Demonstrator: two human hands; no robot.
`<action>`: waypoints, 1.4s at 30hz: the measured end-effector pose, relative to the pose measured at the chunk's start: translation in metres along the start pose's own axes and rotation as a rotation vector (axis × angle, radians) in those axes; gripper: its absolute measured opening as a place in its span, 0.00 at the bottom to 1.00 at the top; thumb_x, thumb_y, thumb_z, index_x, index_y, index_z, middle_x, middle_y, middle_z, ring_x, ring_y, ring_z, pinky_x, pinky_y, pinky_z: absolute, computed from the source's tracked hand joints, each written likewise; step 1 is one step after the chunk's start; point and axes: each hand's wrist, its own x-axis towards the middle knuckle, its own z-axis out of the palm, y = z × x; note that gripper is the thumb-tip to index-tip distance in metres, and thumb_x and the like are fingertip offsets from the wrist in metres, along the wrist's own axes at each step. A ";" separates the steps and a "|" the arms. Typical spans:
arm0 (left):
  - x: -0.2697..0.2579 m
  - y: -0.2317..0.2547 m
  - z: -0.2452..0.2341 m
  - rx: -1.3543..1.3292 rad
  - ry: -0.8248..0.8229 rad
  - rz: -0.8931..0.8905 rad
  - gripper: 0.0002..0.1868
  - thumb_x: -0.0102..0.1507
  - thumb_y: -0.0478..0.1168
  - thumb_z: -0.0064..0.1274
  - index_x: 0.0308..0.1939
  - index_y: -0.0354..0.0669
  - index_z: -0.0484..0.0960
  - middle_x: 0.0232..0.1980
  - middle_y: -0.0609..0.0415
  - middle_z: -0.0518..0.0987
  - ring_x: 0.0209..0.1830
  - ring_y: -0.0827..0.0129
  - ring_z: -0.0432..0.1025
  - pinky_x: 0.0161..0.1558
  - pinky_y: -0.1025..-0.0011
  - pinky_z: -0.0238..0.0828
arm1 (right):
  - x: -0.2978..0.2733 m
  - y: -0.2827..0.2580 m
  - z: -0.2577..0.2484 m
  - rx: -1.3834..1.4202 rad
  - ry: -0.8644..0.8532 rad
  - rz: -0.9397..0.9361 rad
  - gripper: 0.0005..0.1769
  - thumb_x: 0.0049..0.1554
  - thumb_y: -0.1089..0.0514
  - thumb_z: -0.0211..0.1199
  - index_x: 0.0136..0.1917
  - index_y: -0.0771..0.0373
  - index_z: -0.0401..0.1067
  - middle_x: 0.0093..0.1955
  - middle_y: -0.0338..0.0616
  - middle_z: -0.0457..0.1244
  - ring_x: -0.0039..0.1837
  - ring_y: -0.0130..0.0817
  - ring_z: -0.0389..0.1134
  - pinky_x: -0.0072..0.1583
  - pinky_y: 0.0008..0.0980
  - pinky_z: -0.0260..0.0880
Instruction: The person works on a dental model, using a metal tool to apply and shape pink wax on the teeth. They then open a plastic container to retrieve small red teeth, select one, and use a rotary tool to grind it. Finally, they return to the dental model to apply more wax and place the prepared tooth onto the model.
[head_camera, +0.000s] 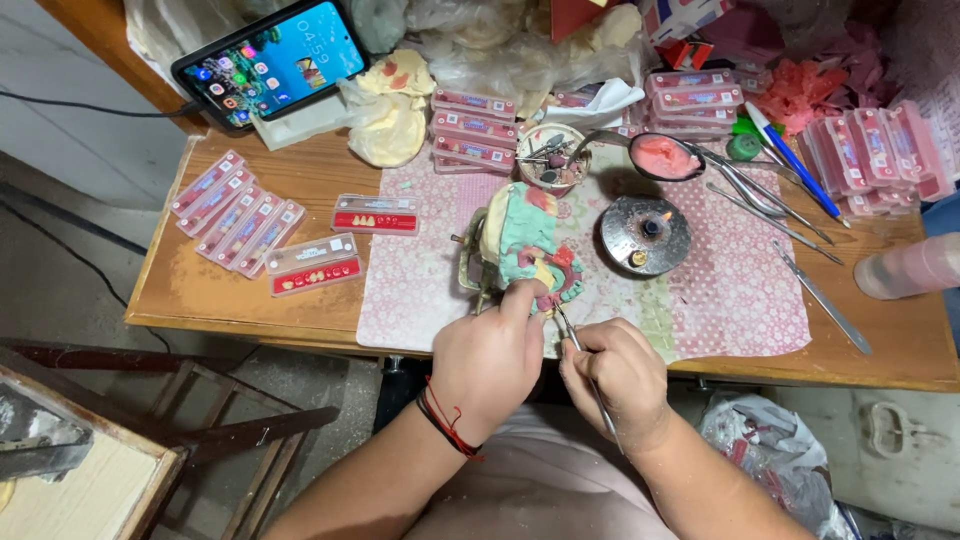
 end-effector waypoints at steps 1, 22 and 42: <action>-0.001 0.001 -0.002 -0.002 0.002 -0.002 0.14 0.68 0.50 0.42 0.58 0.66 0.69 0.24 0.51 0.81 0.26 0.44 0.81 0.34 0.48 0.78 | 0.000 0.000 0.000 0.001 -0.002 -0.002 0.14 0.55 0.72 0.66 0.33 0.62 0.65 0.34 0.49 0.67 0.29 0.50 0.65 0.29 0.41 0.65; -0.003 0.001 -0.007 0.031 0.078 0.078 0.14 0.67 0.47 0.47 0.56 0.61 0.69 0.20 0.55 0.80 0.24 0.50 0.81 0.31 0.51 0.79 | -0.001 -0.002 0.003 0.074 0.015 0.071 0.13 0.55 0.68 0.70 0.33 0.63 0.70 0.33 0.47 0.69 0.29 0.48 0.67 0.29 0.38 0.67; -0.002 0.004 -0.013 -0.013 0.018 0.034 0.12 0.68 0.47 0.45 0.56 0.63 0.69 0.23 0.53 0.82 0.26 0.48 0.82 0.34 0.51 0.79 | -0.005 0.005 0.009 -0.094 0.011 -0.056 0.10 0.56 0.70 0.67 0.37 0.61 0.70 0.37 0.48 0.68 0.31 0.49 0.67 0.31 0.41 0.67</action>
